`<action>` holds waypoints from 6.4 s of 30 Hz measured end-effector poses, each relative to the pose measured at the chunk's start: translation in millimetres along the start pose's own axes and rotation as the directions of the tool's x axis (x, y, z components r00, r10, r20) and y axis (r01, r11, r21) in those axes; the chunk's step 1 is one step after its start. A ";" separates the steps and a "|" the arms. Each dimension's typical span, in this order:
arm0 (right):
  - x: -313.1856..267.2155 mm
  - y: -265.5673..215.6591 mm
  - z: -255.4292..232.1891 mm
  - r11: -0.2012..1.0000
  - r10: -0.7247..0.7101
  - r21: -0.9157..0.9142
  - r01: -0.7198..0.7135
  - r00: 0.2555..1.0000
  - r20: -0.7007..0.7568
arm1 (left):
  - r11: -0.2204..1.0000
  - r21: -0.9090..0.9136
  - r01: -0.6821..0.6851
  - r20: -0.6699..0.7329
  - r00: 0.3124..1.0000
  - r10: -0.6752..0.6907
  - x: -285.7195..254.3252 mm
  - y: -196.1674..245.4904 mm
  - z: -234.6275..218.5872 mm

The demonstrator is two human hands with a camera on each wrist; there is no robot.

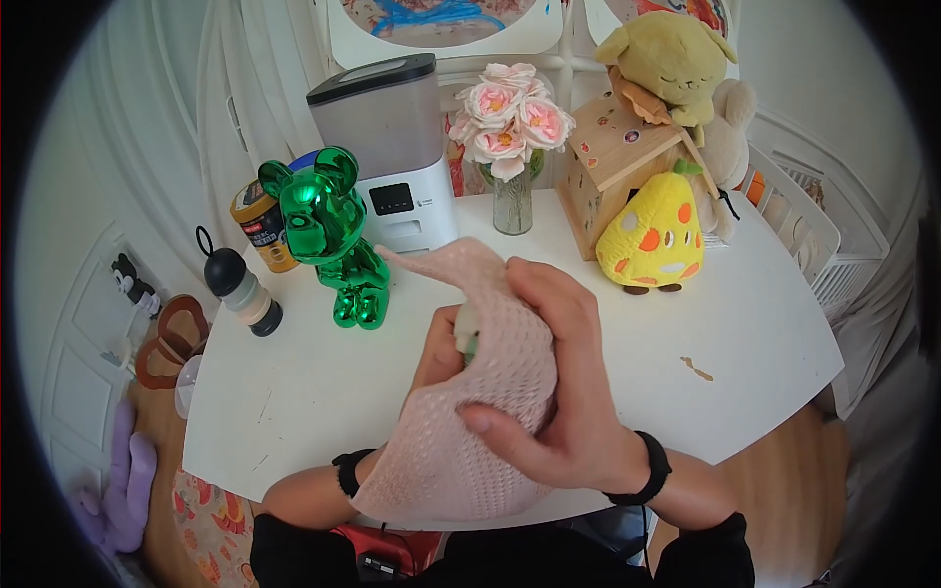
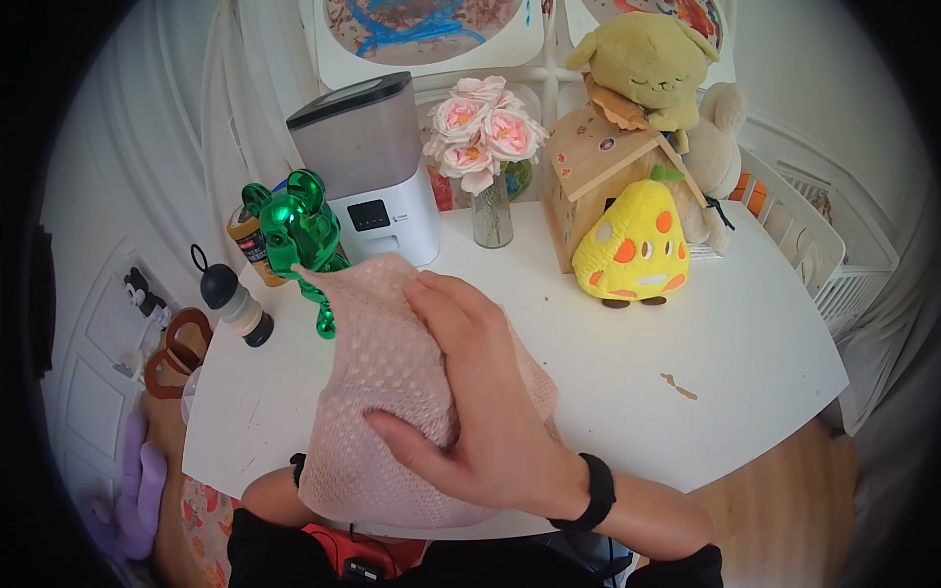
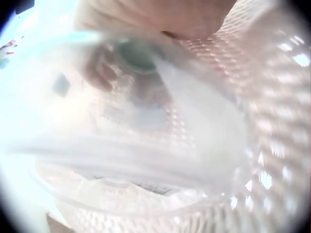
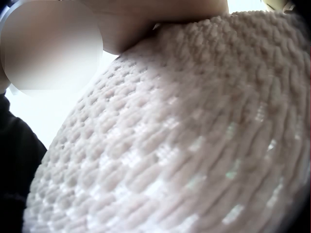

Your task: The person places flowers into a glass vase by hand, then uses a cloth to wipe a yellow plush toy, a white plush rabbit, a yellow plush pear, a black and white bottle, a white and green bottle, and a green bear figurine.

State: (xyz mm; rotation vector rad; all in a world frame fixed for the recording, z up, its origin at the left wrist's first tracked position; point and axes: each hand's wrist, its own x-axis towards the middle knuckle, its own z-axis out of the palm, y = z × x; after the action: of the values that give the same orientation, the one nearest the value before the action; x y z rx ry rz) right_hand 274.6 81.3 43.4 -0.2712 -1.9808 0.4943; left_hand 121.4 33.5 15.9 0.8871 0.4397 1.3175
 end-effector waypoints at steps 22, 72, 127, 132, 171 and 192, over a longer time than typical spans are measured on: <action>-52.5 -16.3 27.9 0.960 0.181 0.176 -0.219 0.961 0.209 | 0.848 0.309 -0.430 -0.288 0.808 0.514 -13.0 27.0 -2.6; -35.7 -12.7 17.5 0.920 0.191 0.306 -0.244 0.963 0.192 | 0.904 0.304 -0.302 -0.215 0.902 0.374 -7.1 11.9 3.1; -35.5 -11.9 22.7 0.938 0.262 0.205 -0.280 0.959 0.110 | 0.917 0.384 -0.107 -0.519 0.796 0.311 -3.7 18.7 2.5; 2.6 -17.5 11.6 0.993 0.101 -0.059 -0.105 0.993 -0.066 | 0.957 0.282 -0.066 -0.237 0.962 0.136 -12.1 3.8 11.8; -50.2 -16.3 32.8 0.839 0.361 0.340 -0.425 0.902 0.237 | 0.973 0.030 -0.227 -0.495 0.843 0.212 -7.1 37.7 13.1; -59.8 -11.3 35.6 0.319 0.537 0.737 -0.596 0.754 0.377 | 0.838 0.399 -0.373 -0.474 0.698 0.537 -13.4 37.7 -2.5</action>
State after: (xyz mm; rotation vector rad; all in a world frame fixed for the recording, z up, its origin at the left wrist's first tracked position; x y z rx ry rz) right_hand 269.6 39.5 -13.1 -0.3388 -1.4080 1.8849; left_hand 92.2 21.6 40.6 0.8442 0.9344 2.0489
